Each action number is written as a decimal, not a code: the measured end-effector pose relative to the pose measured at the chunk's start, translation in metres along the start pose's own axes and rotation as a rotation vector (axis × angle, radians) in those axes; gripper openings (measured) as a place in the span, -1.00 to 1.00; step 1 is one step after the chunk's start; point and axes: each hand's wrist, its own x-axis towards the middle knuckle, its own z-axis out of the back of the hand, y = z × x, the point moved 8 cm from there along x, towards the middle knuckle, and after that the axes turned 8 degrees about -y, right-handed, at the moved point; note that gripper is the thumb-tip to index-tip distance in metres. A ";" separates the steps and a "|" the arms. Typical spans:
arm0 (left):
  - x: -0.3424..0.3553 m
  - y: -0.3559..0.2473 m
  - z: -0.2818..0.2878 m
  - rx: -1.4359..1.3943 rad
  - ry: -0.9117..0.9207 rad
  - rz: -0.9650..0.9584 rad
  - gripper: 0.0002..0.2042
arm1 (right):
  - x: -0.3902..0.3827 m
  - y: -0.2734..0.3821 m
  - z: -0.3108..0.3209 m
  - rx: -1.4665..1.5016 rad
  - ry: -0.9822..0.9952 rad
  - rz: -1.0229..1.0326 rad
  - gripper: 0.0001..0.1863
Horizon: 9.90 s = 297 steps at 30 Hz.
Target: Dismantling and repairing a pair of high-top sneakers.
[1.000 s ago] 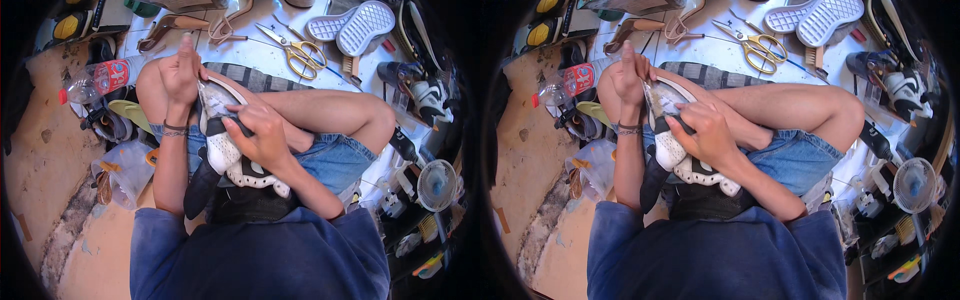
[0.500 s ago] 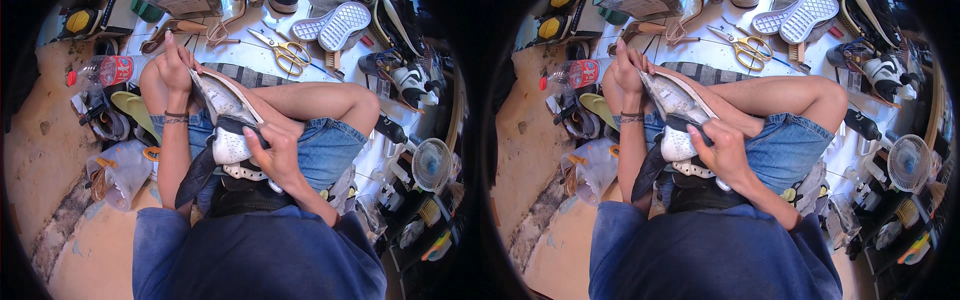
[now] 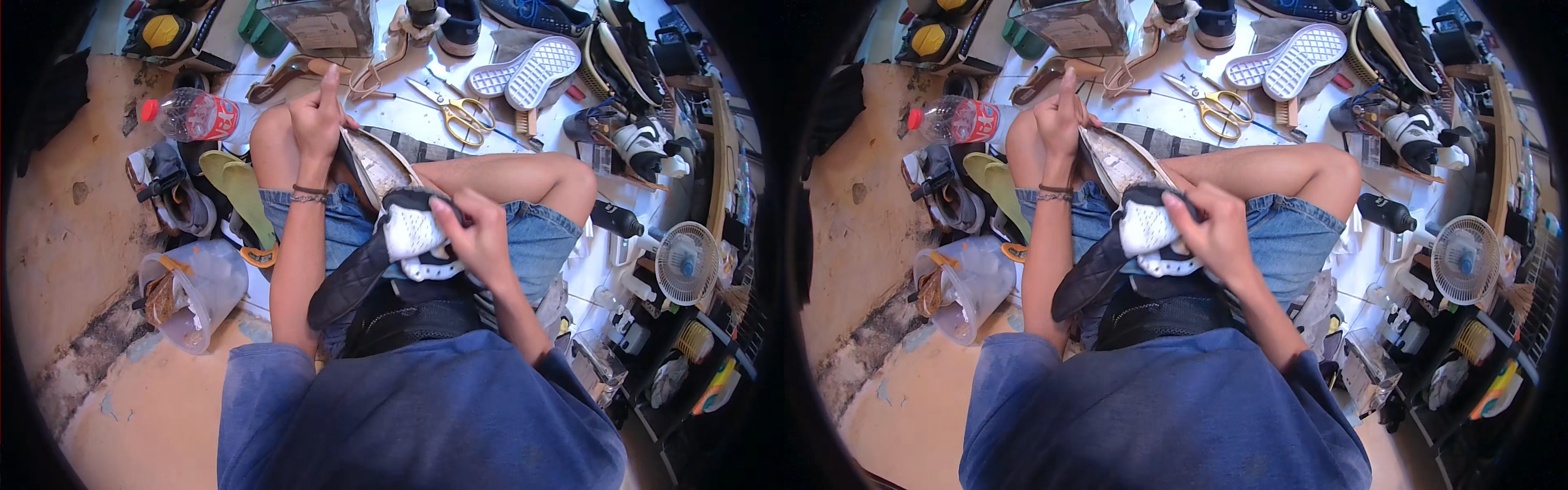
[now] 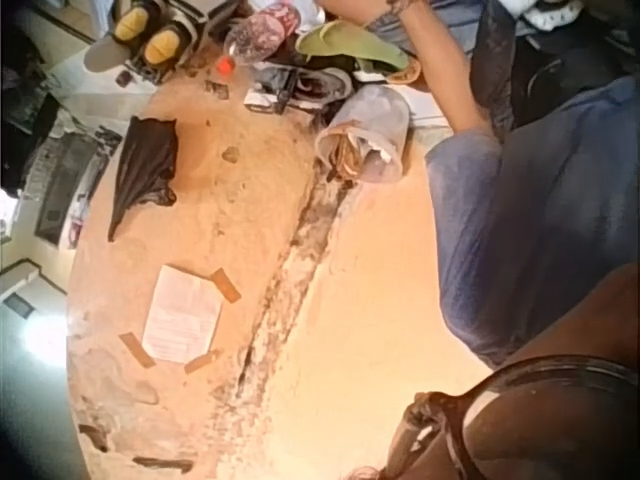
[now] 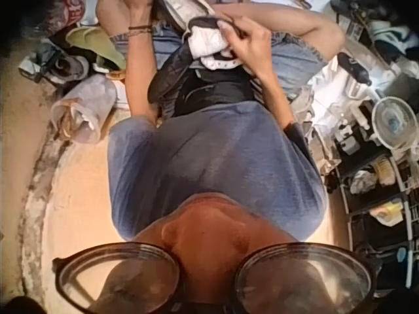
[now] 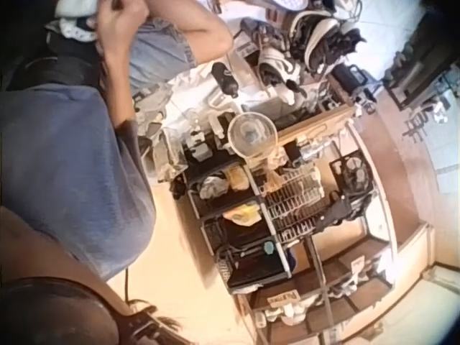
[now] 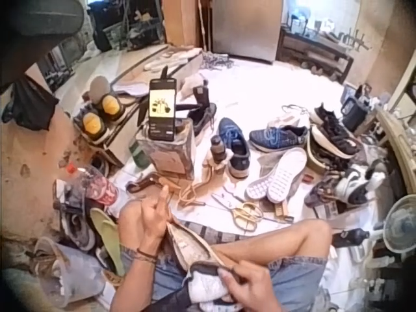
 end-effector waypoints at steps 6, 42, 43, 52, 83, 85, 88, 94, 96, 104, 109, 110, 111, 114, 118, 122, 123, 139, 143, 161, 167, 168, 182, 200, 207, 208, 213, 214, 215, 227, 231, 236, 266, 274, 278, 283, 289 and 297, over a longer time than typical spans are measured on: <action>-0.072 -0.012 -0.024 -0.140 0.212 -0.140 -0.55 | 0.029 -0.037 -0.006 -0.027 0.196 -0.125 -0.61; -0.110 0.034 -0.230 0.590 0.447 -0.252 -0.58 | -0.028 -0.071 0.075 -0.373 -0.045 -0.023 -0.44; -0.112 0.035 -0.235 0.596 0.467 -0.253 -0.58 | -0.033 -0.072 0.074 -0.368 -0.057 -0.039 -0.44; -0.118 0.054 -0.238 0.679 0.488 -0.235 -0.50 | -0.078 -0.068 0.076 -0.322 -0.218 -0.154 -0.49; -0.122 0.049 -0.194 0.204 0.575 -0.042 -0.55 | -0.099 -0.025 0.094 -0.547 0.003 -0.226 -0.43; -0.147 0.050 -0.180 0.158 0.677 0.100 -0.66 | -0.094 -0.026 0.096 -0.628 0.045 -0.249 -0.42; -0.181 0.045 -0.169 -0.109 1.005 -0.118 -0.39 | -0.080 -0.018 0.103 -0.630 0.044 -0.196 -0.41; -0.210 0.059 -0.156 -0.487 1.066 0.949 -0.12 | -0.073 -0.005 0.114 -0.585 0.005 -0.020 -0.51; -0.204 0.038 -0.153 -0.246 1.232 0.673 -0.19 | -0.071 0.002 0.119 -0.544 -0.035 0.031 -0.53; -0.200 -0.016 -0.152 -0.031 1.292 0.380 -0.39 | -0.053 0.017 0.145 -0.386 -0.030 0.194 -0.68; -0.193 -0.052 -0.144 -0.039 1.221 0.271 -0.36 | -0.027 0.012 0.150 -0.233 0.135 0.260 -0.75; -0.193 -0.062 -0.142 0.019 1.192 0.132 -0.29 | -0.024 0.009 0.146 -0.240 0.214 0.266 -0.76; -0.194 -0.067 -0.141 0.016 1.185 0.135 -0.29 | -0.020 0.008 0.144 -0.240 0.235 0.264 -0.77; -0.188 -0.075 -0.132 0.066 1.063 0.162 -0.23 | -0.008 0.035 0.135 -0.474 0.324 0.501 -0.78; -0.187 -0.092 -0.123 0.004 0.978 0.219 -0.20 | -0.006 0.056 0.126 -0.598 0.172 0.636 -0.69; -0.188 -0.096 -0.112 -0.031 0.981 0.261 -0.20 | -0.017 0.102 0.109 -0.356 0.453 0.626 -0.57; -0.187 -0.098 -0.110 -0.033 0.977 0.258 -0.20 | -0.015 0.100 0.109 -0.358 0.455 0.631 -0.57; -0.114 -0.077 -0.088 0.055 0.928 -0.129 -0.45 | 0.038 0.085 0.008 -0.482 0.526 0.524 -0.17; -0.092 -0.026 -0.093 0.336 0.858 -0.223 -0.55 | 0.055 0.017 -0.030 -0.489 0.714 0.312 -0.19; -0.141 -0.041 -0.109 0.876 0.737 -0.601 -0.62 | 0.030 -0.055 -0.023 -0.094 0.561 0.173 -0.35; -0.124 -0.027 -0.110 0.941 0.623 -0.595 -0.67 | 0.017 -0.057 -0.012 -0.159 0.366 0.101 -0.28; -0.118 -0.023 -0.114 0.967 0.638 -0.592 -0.66 | 0.015 -0.055 -0.009 -0.183 0.315 0.087 -0.29; -0.110 -0.016 -0.119 0.923 0.580 -0.468 -0.57 | -0.019 -0.027 0.000 -0.263 0.047 -0.010 -0.49; -0.118 -0.023 -0.109 0.832 0.528 -0.439 -0.72 | -0.010 -0.075 0.001 0.181 -0.100 -0.025 -0.58; -0.135 -0.031 -0.103 0.839 0.557 -0.525 -0.75 | 0.066 -0.059 0.146 0.028 -0.532 0.087 -0.71; -0.136 -0.033 -0.101 0.831 0.552 -0.516 -0.75 | 0.097 -0.074 0.146 0.064 -0.481 0.107 -0.72; -0.133 -0.036 -0.103 0.722 0.575 -0.491 -0.78 | 0.191 -0.155 0.012 -0.403 0.496 0.200 -0.67; -0.131 -0.033 -0.106 0.799 0.617 -0.422 -0.77 | 0.196 -0.164 0.001 -0.401 0.505 0.181 -0.67; -0.128 -0.035 -0.103 0.771 0.608 -0.399 -0.77 | 0.193 -0.165 -0.019 -0.529 0.498 0.290 -0.66; -0.115 -0.028 -0.100 0.635 0.580 -0.302 -0.78 | 0.193 -0.188 -0.020 -0.587 0.477 0.259 -0.57; -0.115 -0.021 -0.095 0.692 0.608 -0.268 -0.73 | 0.192 -0.157 0.061 -0.385 0.340 0.008 -0.48; -0.121 -0.024 -0.120 0.710 0.762 -0.300 -0.58 | 0.103 -0.128 0.174 0.069 0.380 -0.253 -0.40; -0.187 -0.054 -0.089 0.729 0.880 -0.649 -0.58 | 0.068 -0.093 0.029 0.373 0.490 -0.200 -0.37; -0.182 -0.054 -0.087 0.735 0.906 -0.618 -0.62 | 0.055 -0.059 0.087 -0.082 0.643 0.008 -0.29; -0.182 -0.050 -0.087 0.716 0.916 -0.601 -0.63 | 0.038 -0.064 0.110 -0.525 0.740 -0.067 -0.19; -0.180 -0.050 -0.083 0.721 0.904 -0.578 -0.50 | 0.045 -0.074 0.093 -0.507 0.741 0.020 -0.18; -0.180 -0.049 -0.083 0.670 0.884 -0.568 -0.71 | 0.057 -0.081 0.078 -0.542 0.725 0.119 -0.14; -0.180 -0.048 -0.081 0.674 0.880 -0.566 -0.72 | 0.069 -0.083 0.074 -0.669 0.729 0.168 -0.42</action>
